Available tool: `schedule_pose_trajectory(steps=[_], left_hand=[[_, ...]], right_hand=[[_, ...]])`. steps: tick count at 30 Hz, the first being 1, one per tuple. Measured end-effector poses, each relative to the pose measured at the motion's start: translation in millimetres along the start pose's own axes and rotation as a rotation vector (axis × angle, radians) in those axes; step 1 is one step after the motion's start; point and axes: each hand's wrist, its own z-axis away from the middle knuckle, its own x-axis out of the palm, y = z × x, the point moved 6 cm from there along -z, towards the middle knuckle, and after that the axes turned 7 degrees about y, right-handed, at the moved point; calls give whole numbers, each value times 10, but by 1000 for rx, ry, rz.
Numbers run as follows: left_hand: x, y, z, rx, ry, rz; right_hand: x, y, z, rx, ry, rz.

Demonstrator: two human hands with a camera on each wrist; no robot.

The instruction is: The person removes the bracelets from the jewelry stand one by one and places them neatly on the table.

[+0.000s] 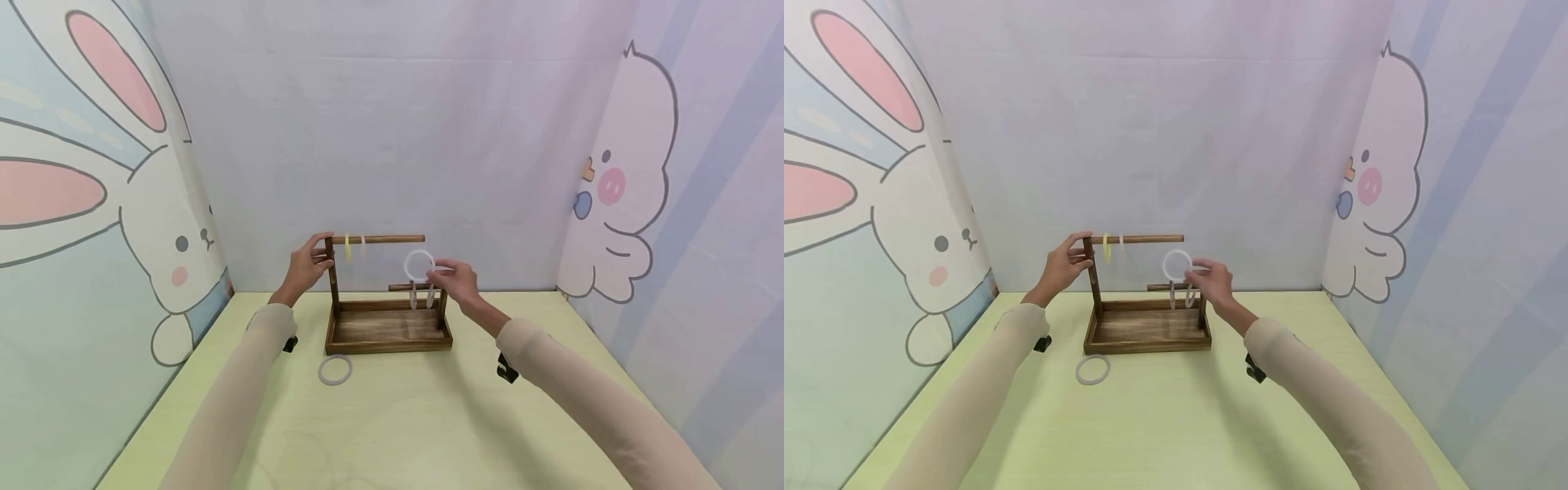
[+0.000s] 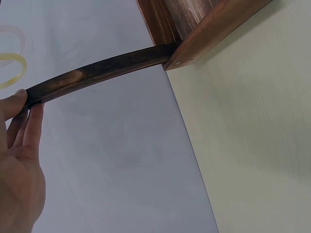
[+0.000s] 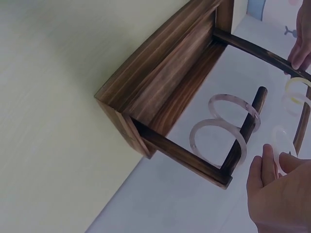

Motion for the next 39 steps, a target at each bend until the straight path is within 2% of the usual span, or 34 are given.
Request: schedule_pose_trajectory(steps=[3,10,24,39], left_hand=[[-3,-9,4,-1,-1,3],[4,2,3,-6,1,10],[0,10,15,8,-1,14],[-25,14,29,8,-2,12]], right_hand=[[55,-29,58,-15,-23,27],[165,-135,184,-36,-64,3],[365,-163,384,-34,-169,-30],[618,27,611,17,-264,-102]])
